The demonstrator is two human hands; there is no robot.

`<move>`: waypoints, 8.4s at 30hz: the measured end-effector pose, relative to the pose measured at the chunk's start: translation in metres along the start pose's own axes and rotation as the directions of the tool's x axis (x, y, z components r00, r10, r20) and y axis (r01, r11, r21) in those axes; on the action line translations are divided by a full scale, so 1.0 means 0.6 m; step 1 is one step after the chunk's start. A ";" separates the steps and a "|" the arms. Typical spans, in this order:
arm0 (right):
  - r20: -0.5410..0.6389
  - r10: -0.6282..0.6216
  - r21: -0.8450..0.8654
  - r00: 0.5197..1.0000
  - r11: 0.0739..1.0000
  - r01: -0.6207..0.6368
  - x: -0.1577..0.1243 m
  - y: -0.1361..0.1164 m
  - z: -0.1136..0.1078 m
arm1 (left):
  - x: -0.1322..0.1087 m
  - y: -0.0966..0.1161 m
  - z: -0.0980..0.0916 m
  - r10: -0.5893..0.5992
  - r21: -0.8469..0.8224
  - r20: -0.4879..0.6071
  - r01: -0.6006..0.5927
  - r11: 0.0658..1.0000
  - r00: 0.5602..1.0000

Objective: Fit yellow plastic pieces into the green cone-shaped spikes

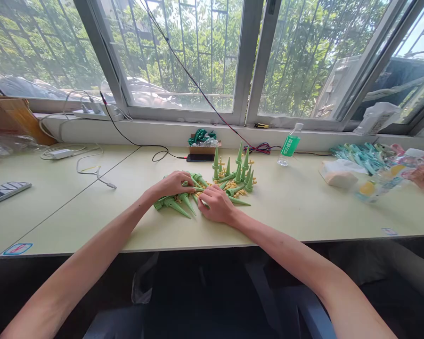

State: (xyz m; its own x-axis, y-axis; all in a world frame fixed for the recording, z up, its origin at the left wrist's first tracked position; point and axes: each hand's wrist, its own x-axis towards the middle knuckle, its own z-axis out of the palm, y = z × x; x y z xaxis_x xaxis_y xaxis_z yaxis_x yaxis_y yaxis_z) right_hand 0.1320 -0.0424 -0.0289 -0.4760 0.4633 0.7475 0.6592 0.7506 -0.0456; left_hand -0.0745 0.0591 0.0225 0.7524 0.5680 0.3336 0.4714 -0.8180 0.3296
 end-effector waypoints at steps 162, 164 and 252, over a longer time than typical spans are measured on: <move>-0.059 0.502 0.424 0.863 0.795 -0.434 0.083 0.043 0.023 | 0.005 0.033 0.015 -0.259 -0.434 -0.346 0.091 0.896 0.902; -0.042 0.501 0.430 0.864 0.790 -0.437 0.083 0.041 0.022 | 0.006 0.033 0.014 -0.270 -0.422 -0.367 0.099 0.901 0.890; 0.043 0.522 0.463 0.852 0.745 -0.480 0.079 0.026 0.024 | 0.003 0.029 0.026 -0.068 -0.094 -0.306 0.041 0.995 0.949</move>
State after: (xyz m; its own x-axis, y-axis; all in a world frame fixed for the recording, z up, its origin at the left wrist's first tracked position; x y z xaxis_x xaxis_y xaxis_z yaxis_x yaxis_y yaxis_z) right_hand 0.1112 -0.0017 -0.0038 -0.0865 0.8070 0.5842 0.4497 0.5549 -0.6999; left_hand -0.0579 0.0446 0.0149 0.5414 0.6229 0.5648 0.4566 -0.7818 0.4246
